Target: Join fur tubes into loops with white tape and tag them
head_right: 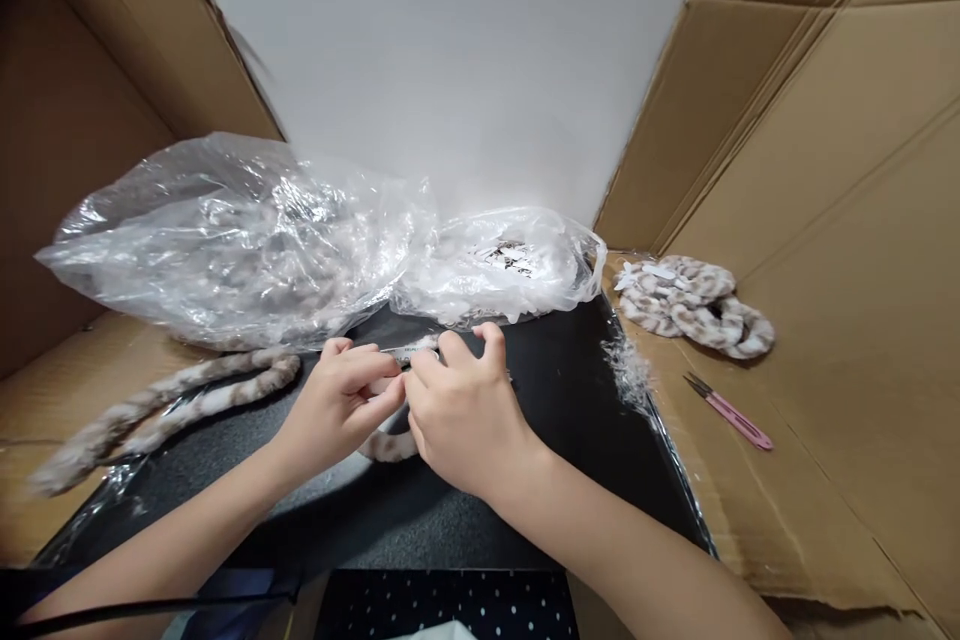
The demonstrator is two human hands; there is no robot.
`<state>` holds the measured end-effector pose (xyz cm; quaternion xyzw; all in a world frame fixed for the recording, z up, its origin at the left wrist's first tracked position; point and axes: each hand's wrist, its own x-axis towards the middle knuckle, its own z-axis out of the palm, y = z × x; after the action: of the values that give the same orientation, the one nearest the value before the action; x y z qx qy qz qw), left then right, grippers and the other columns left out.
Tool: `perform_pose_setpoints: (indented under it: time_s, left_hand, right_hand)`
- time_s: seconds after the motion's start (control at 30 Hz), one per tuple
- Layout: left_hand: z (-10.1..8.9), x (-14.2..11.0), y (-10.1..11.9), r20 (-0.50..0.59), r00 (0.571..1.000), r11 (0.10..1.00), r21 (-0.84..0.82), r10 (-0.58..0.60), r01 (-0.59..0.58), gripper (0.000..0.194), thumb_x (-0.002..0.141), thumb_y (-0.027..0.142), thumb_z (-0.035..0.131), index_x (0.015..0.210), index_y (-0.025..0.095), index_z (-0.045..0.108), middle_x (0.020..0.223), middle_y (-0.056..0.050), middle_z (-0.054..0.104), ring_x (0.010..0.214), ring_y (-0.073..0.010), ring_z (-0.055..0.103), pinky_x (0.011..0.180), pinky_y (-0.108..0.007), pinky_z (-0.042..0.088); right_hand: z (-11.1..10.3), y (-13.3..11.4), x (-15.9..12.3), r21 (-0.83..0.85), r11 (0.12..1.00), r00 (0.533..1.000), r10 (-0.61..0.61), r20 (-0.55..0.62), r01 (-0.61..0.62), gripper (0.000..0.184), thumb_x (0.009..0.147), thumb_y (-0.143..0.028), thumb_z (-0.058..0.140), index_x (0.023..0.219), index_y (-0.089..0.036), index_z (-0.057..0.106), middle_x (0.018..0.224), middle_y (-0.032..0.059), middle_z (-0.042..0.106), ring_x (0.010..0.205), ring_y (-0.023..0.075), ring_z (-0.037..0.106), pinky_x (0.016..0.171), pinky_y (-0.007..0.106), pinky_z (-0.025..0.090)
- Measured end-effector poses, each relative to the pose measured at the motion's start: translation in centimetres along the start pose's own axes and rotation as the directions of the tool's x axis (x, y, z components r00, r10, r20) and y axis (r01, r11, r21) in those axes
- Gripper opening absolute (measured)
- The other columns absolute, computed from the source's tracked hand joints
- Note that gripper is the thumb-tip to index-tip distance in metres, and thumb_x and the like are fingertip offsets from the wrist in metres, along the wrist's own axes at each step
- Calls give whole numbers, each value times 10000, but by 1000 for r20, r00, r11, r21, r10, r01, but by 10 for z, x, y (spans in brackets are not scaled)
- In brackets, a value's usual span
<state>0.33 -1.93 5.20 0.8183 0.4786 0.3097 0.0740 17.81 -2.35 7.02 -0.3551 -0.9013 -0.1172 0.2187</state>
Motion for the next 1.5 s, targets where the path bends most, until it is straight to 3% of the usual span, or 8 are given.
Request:
perform_pose_setpoints:
  time_s: [0.4, 0.57, 0.67, 0.8, 0.87, 1.0, 1.2, 1.5]
  left_hand:
    - [14, -7, -1, 15, 968, 968, -30, -250, 250, 441, 917, 344, 414, 515, 183, 336, 429, 48, 363, 438, -103, 334, 528, -285, 228]
    - [11, -4, -25, 61, 998, 988, 153, -1, -8, 322, 956, 343, 414, 707, 192, 551, 641, -4, 601, 671, -172, 529, 673, -316, 315]
    - [14, -2, -58, -29, 999, 899, 438, -14, 25, 267, 924, 317, 457, 725, 191, 582, 771, -68, 650, 785, -235, 549, 695, -353, 327]
    - [20, -3, -75, -54, 997, 824, 560, -59, 79, 195, 894, 267, 469, 961, 181, 630, 990, -148, 653, 904, -304, 558, 708, -391, 367]
    - [25, -4, -58, -35, 998, 857, 511, -58, 68, 237, 905, 299, 467, 1042, 168, 609, 1085, -165, 629, 952, -311, 555, 731, -403, 391]
    - [50, 0, -7, 312, 950, 955, 278, 13, -104, 320, 872, 485, 542, 898, 173, 606, 919, -102, 631, 906, -291, 575, 783, -423, 436]
    - [85, 10, 10, 416, 909, 983, 180, -38, -42, 110, 900, 136, 468, 838, 162, 555, 867, -85, 602, 845, -247, 593, 742, -361, 471]
    - [66, 5, -4, 424, 878, 862, -337, -221, 379, 222, 913, 325, 493, 790, 167, 587, 696, 1, 574, 633, -145, 520, 581, -255, 373]
  right_hand:
    - [-27, -25, -49, 77, 994, 989, -85, 118, 76, 125, 804, -117, 522, 763, -200, 605, 747, 33, 614, 774, 219, 464, 853, 491, 276]
    - [-36, 14, -79, 393, 850, 930, 364, 45, -351, 180, 883, -233, 543, 1032, -274, 635, 1108, 52, 620, 1043, 248, 521, 924, 455, 366]
    - [-17, 38, -104, 612, 673, 851, 526, 0, -416, 556, 880, -257, 537, 1398, -352, 358, 1408, 76, 409, 1223, 251, 468, 987, 461, 418]
    - [24, 47, -122, 650, 601, 797, 603, 12, -465, 759, 853, -199, 560, 1476, -360, 158, 1333, 94, 458, 1104, 215, 562, 948, 459, 482]
    - [40, 49, -119, 641, 618, 792, 610, -25, -455, 768, 854, -184, 557, 1485, -330, 144, 1264, 101, 517, 1024, 206, 603, 929, 461, 498]
    - [61, 57, -97, 667, 620, 824, 566, -17, -413, 834, 854, -169, 566, 1512, -288, 68, 1138, 86, 619, 981, 204, 638, 922, 467, 512]
    - [87, 66, -86, 756, 550, 866, 498, 44, -354, 830, 849, -158, 575, 1512, -297, 96, 1042, 58, 638, 934, 187, 648, 876, 425, 544]
    - [77, 54, -67, 962, 41, 722, 670, 173, -268, 943, 756, -169, 689, 1472, -408, 125, 1025, 4, 542, 882, 128, 601, 797, 311, 555]
